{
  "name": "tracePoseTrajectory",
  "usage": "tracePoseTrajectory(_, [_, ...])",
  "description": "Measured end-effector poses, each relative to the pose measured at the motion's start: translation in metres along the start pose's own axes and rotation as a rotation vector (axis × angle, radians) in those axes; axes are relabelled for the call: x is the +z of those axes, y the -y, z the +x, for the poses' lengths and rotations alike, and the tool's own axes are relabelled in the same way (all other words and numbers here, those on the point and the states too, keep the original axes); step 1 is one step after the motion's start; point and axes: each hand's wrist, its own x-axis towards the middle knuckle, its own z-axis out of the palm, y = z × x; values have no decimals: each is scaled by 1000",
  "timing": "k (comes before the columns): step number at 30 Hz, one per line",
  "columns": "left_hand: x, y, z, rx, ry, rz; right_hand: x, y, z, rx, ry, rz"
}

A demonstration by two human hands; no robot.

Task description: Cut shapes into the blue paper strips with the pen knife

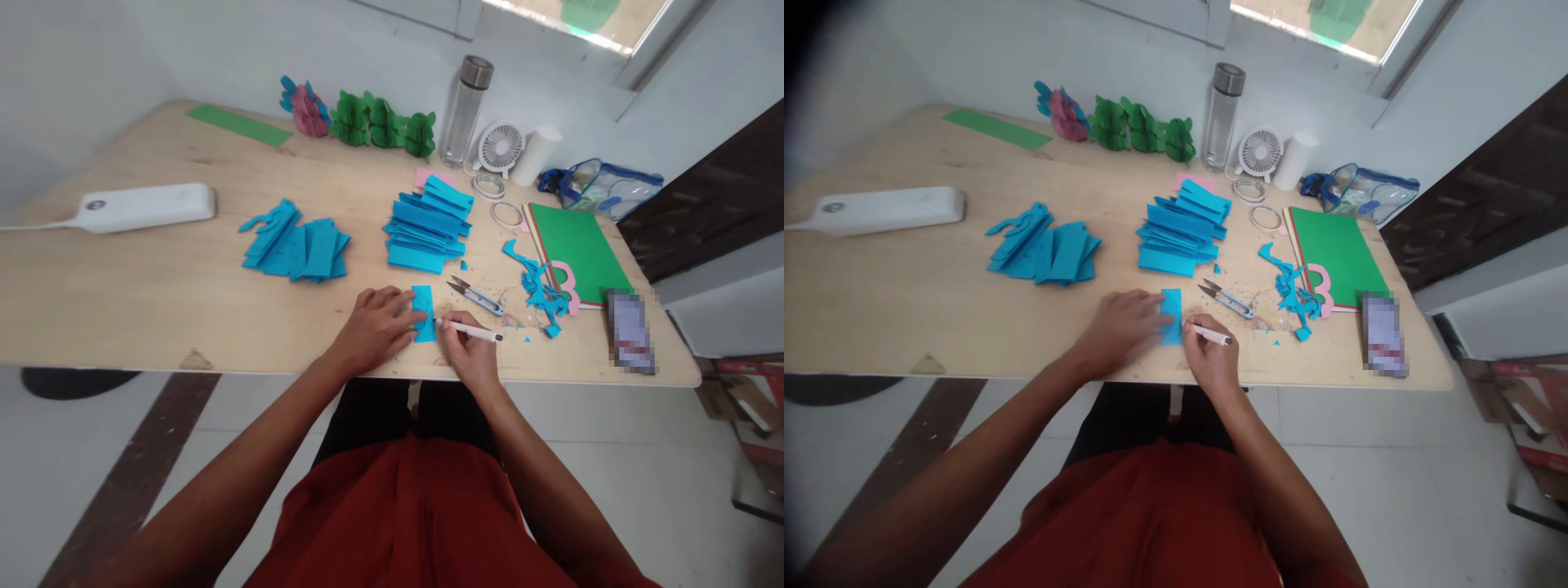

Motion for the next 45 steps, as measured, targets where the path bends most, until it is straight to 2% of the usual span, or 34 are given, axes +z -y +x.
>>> tracePoseTrajectory(27, [0, -1, 0, -7, -28, -8, -3, 4, -12, -10, -12, -16])
tracePoseTrajectory(34, [2, 0, 0, -2, -21, 19, 0, 3, -16, 46, -66, 192])
tracePoseTrajectory(36, [1, 0, 0, -3, -19, 17, 1, 5, -18, 57, -34, 216])
tracePoseTrajectory(40, [1, -1, 0, 0, -16, 24, 2, 10, -23, 16, 56, 125])
tracePoseTrajectory(45, [1, -1, 1, -3, -25, 21, 4, 11, -25, -19, 89, 78])
